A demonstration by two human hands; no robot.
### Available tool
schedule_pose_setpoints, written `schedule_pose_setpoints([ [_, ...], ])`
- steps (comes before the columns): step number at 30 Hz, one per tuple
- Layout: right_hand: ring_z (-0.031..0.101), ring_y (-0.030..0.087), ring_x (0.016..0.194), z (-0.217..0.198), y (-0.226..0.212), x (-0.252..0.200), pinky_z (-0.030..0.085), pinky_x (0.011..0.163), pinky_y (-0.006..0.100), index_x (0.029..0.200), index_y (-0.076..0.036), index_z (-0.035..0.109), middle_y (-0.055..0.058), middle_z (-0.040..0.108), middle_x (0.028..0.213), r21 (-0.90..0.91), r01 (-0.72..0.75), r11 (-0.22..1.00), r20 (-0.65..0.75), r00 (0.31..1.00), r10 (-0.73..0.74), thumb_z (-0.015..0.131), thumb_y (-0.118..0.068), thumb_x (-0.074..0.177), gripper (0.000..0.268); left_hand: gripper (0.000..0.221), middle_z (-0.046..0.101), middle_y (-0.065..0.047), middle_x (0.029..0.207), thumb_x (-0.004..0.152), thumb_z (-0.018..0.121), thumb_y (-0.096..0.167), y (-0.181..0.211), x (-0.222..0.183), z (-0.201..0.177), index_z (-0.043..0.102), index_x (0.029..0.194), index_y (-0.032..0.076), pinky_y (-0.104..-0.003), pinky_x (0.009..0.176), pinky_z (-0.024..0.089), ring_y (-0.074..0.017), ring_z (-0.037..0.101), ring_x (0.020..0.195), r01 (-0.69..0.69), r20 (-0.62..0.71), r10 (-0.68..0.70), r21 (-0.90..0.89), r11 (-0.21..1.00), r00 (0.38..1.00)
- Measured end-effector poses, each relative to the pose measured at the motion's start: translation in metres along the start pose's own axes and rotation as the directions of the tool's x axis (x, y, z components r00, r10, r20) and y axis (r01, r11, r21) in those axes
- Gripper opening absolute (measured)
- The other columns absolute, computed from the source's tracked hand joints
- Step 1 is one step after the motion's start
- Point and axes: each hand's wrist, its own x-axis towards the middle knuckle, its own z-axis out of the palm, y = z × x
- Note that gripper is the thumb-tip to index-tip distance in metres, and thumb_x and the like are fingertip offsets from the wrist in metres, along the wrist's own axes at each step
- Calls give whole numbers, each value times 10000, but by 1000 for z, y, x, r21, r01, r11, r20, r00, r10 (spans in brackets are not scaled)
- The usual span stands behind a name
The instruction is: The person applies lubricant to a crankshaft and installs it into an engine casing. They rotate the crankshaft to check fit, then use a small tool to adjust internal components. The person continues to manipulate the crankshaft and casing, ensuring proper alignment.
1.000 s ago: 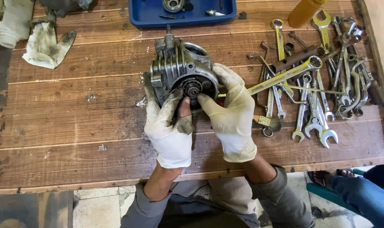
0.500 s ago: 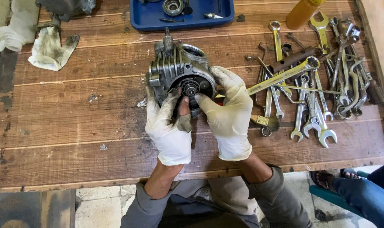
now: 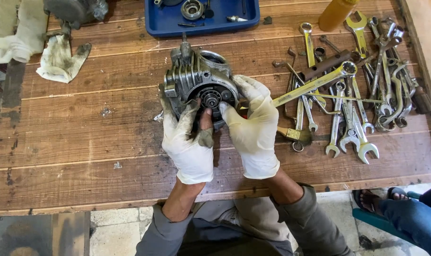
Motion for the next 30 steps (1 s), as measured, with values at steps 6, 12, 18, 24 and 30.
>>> schedule_pose_setpoints([
  [6,642,230,1200,-1,-11,2,508,1097,312,1228,-40,684,111,640,1266,-40,-4,999,-23,1000,3,780,-14,801,438,263,507,-224,1535,959,774,65,8,1,1,725,1217,58,-397,1157,524,-355,605,1389,71,-2,-71,-95,993,997],
  [12,637,256,1195,-3,-8,3,490,1111,348,1233,-40,667,122,648,1245,-94,67,993,8,998,-67,784,-44,810,439,208,618,-169,1361,986,713,61,9,3,2,733,1192,73,-396,1098,550,-315,664,1272,101,-5,-103,-140,985,995],
  [18,636,267,1181,-2,-7,3,486,1101,358,1237,-33,642,126,650,1223,-38,92,995,17,996,-91,777,-65,847,414,157,684,-162,1245,998,696,100,8,8,2,760,1126,37,-383,1021,582,-292,709,1152,69,-41,-73,-90,994,996],
  [24,626,267,1208,-2,-2,2,477,1132,361,1264,-23,632,127,640,1250,-33,71,997,21,997,-70,780,-60,854,437,163,654,-186,1343,988,698,123,5,6,4,769,1103,33,-375,999,586,-291,715,1158,89,-61,-96,-107,990,994],
  [30,654,233,1167,1,-7,3,514,1088,322,1237,-29,649,110,648,1230,18,-8,1000,-6,1000,9,787,7,794,465,159,674,-173,1284,972,717,91,4,7,4,765,1115,43,-381,1014,573,-298,708,1150,88,-50,-92,-91,992,994],
])
